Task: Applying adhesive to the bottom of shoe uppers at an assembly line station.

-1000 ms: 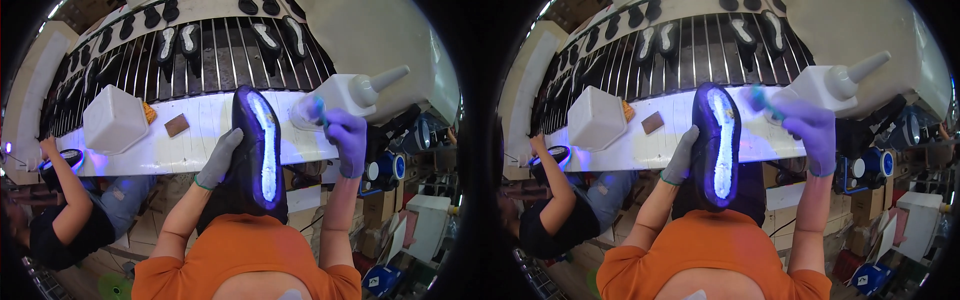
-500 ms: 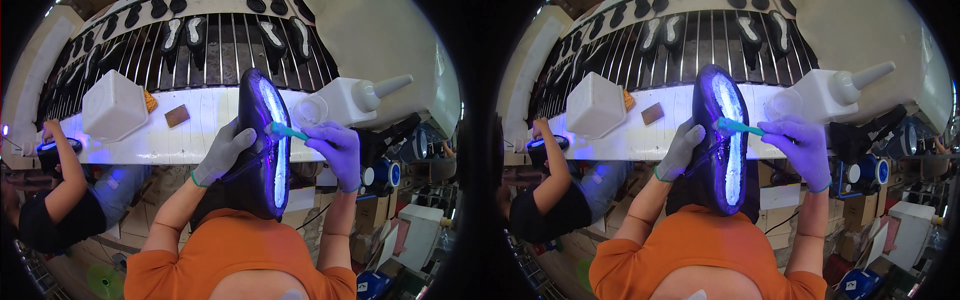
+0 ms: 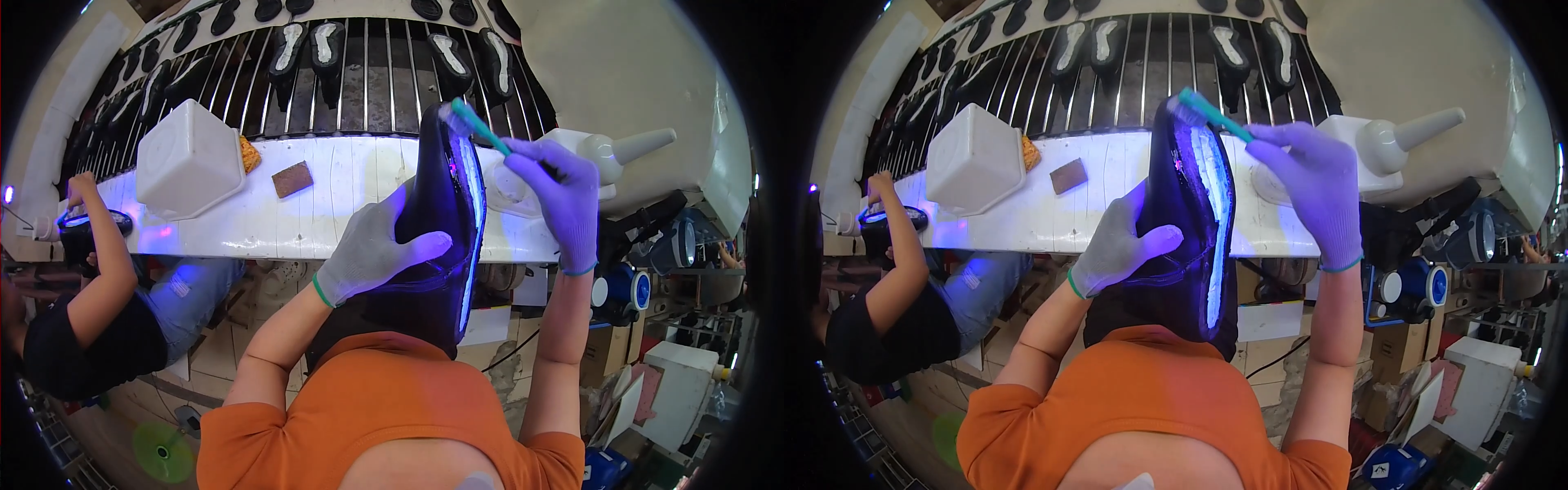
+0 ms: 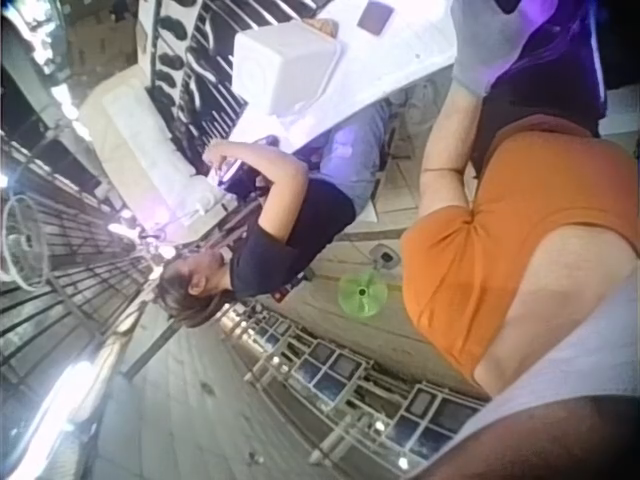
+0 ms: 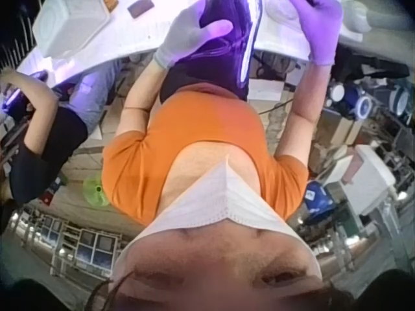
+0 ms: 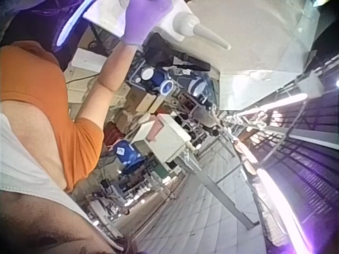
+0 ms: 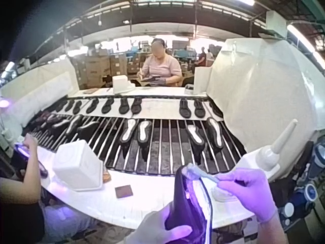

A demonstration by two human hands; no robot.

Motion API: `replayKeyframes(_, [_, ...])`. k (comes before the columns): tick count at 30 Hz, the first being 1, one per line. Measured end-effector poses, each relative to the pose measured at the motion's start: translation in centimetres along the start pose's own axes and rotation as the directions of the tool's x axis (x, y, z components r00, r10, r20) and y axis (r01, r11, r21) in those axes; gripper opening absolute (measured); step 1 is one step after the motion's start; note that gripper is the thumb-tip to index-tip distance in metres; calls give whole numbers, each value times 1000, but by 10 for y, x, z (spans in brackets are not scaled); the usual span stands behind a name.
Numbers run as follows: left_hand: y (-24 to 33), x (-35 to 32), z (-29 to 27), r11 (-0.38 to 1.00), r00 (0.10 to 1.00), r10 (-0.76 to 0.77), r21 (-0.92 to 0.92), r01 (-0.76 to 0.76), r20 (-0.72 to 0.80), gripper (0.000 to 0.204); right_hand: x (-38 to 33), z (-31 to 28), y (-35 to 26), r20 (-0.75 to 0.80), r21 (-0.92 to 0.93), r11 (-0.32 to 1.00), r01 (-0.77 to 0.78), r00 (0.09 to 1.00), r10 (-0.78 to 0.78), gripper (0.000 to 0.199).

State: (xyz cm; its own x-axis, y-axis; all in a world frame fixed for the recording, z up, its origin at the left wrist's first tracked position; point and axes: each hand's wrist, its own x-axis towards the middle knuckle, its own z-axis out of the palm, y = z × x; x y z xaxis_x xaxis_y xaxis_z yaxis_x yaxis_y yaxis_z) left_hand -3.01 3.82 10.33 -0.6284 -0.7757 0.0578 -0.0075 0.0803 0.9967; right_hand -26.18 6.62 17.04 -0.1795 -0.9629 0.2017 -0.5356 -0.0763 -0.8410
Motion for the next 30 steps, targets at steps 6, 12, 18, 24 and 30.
replayKeyframes(6, [-6,4,-3,993,995,-57,-102,64,77,65,15,-8,8,3,83,994,65,998,-65,20])
replayKeyframes(12, [3,6,-7,948,983,-100,-284,141,155,64,17,-29,-2,285,31,999,42,957,-49,22])
replayKeyframes(18, [-3,6,-5,920,986,-92,-367,137,139,52,11,-36,-17,399,-56,994,98,914,-68,23])
replayKeyframes(24, [-15,8,-3,861,987,-125,-485,157,97,43,8,-37,-10,460,-20,990,137,881,-112,23])
replayKeyframes(30, [-16,13,-4,838,982,-186,-528,138,-39,39,-2,-36,1,595,-23,988,151,796,-108,22])
